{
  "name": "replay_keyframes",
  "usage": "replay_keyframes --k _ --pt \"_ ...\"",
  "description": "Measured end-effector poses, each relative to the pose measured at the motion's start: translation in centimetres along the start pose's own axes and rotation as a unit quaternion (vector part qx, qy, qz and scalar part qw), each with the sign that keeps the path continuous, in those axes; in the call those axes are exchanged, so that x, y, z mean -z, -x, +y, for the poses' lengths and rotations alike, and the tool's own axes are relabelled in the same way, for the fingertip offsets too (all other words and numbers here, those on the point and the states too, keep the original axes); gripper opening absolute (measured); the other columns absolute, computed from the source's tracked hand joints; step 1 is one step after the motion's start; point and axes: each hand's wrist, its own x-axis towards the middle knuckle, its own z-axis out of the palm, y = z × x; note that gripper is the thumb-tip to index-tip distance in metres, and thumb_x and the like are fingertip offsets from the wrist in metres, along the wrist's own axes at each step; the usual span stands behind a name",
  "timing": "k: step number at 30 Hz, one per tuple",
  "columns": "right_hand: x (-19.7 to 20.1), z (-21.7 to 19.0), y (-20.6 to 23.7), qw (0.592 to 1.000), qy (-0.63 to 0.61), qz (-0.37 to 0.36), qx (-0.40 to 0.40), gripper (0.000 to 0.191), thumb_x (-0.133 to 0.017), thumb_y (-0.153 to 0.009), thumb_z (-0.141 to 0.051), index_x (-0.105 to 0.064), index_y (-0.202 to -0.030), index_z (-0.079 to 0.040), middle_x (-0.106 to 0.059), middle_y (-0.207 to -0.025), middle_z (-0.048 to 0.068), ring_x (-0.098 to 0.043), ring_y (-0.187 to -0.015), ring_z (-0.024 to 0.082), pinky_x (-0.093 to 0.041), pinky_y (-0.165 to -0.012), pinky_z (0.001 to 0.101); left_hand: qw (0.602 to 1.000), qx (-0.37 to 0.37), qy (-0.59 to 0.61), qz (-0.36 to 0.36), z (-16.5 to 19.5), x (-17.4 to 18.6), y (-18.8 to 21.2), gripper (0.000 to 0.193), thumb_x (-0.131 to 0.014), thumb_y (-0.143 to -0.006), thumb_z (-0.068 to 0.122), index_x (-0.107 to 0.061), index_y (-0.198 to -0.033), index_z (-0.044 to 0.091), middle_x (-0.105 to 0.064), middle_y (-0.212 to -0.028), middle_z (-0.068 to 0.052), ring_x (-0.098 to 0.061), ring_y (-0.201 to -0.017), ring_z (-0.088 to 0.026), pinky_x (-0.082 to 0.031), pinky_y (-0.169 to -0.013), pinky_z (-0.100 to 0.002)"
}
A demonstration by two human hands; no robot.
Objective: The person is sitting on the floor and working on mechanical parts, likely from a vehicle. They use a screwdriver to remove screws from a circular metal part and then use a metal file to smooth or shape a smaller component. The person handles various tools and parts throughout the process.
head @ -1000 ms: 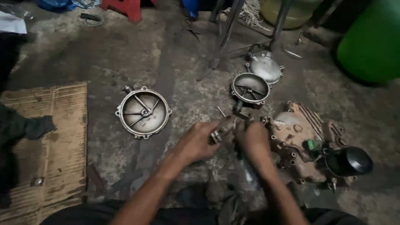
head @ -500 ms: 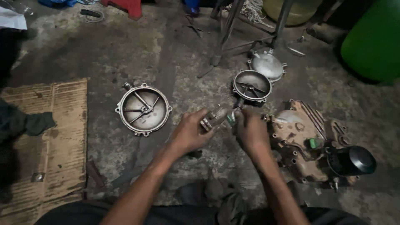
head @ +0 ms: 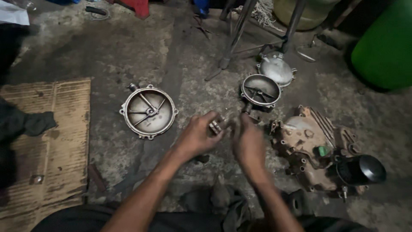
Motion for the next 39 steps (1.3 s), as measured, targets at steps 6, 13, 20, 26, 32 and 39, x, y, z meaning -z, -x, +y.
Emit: replay_keyframes --k 6,13,20,26,32,39 --pt "-0.3 -0.3 0.8 0.999 -0.011 -0.007 0.047 0.025 -0.058 -0.100 -0.025 -0.067 -0.106 -0.003 -0.068 -0.089 0.028 -0.064 -0.086 0.052 -0.047 -0.069 0.0586 0.999 -0.020 -0.035 0.026 -0.9 -0.2 -0.6 0.032 -0.082 -0.079 0.018 -0.068 -0.104 0.006 -0.075 -0.089 -0.016 -0.077 -0.082 -0.033 -0.058 -0.071 -0.042" --pt "0.0 -0.8 0.8 0.995 -0.022 0.065 0.077 0.023 -0.057 -0.100 -0.024 -0.067 -0.109 -0.006 -0.069 -0.087 0.026 -0.067 -0.081 0.048 -0.050 -0.068 0.0553 0.996 -0.064 -0.064 0.019 -1.9 0.0 -0.6 0.046 -0.084 -0.074 0.019 -0.063 -0.112 0.004 -0.073 -0.096 -0.019 -0.070 -0.088 -0.040 -0.055 -0.072 -0.047" --pt "0.9 -2.2 0.8 1.000 -0.015 -0.001 -0.014 0.024 -0.056 -0.101 -0.025 -0.068 -0.112 -0.007 -0.069 -0.088 0.028 -0.067 -0.084 0.049 -0.049 -0.070 0.0573 0.998 -0.017 -0.046 -0.034 -1.1 0.4 -0.5 0.047 -0.081 -0.078 0.018 -0.059 -0.118 0.006 -0.072 -0.095 -0.019 -0.071 -0.086 -0.038 -0.055 -0.072 -0.047" --pt "0.5 -1.4 0.9 0.998 -0.064 -0.002 -0.024 0.023 -0.056 -0.100 -0.024 -0.068 -0.111 -0.007 -0.070 -0.090 0.026 -0.070 -0.085 0.046 -0.052 -0.070 0.0531 0.997 -0.061 -0.035 -0.045 -0.3 0.5 -0.3 0.044 -0.082 -0.078 0.017 -0.061 -0.115 0.005 -0.073 -0.098 -0.019 -0.071 -0.092 -0.039 -0.054 -0.074 -0.047" --pt "1.5 1.8 -1.8 0.998 -0.043 -0.046 -0.029 0.022 -0.059 -0.101 -0.020 -0.068 -0.101 0.000 -0.072 -0.084 0.022 -0.072 -0.081 0.039 -0.053 -0.069 0.0484 0.996 -0.055 -0.062 -0.039 0.6 1.0 0.1 0.047 -0.082 -0.079 0.013 -0.061 -0.119 0.003 -0.071 -0.100 -0.022 -0.069 -0.095 -0.043 -0.053 -0.074 -0.048" --pt "3.8 0.3 -1.4 0.992 -0.072 -0.086 -0.061 0.024 -0.070 -0.090 -0.017 -0.069 -0.111 -0.004 -0.073 -0.085 0.020 -0.077 -0.074 0.033 -0.056 -0.069 0.0432 0.996 -0.064 -0.007 -0.059 0.9 0.6 0.1 0.041 -0.080 -0.079 0.008 -0.061 -0.115 0.003 -0.073 -0.093 -0.021 -0.074 -0.091 -0.039 -0.056 -0.071 -0.044"
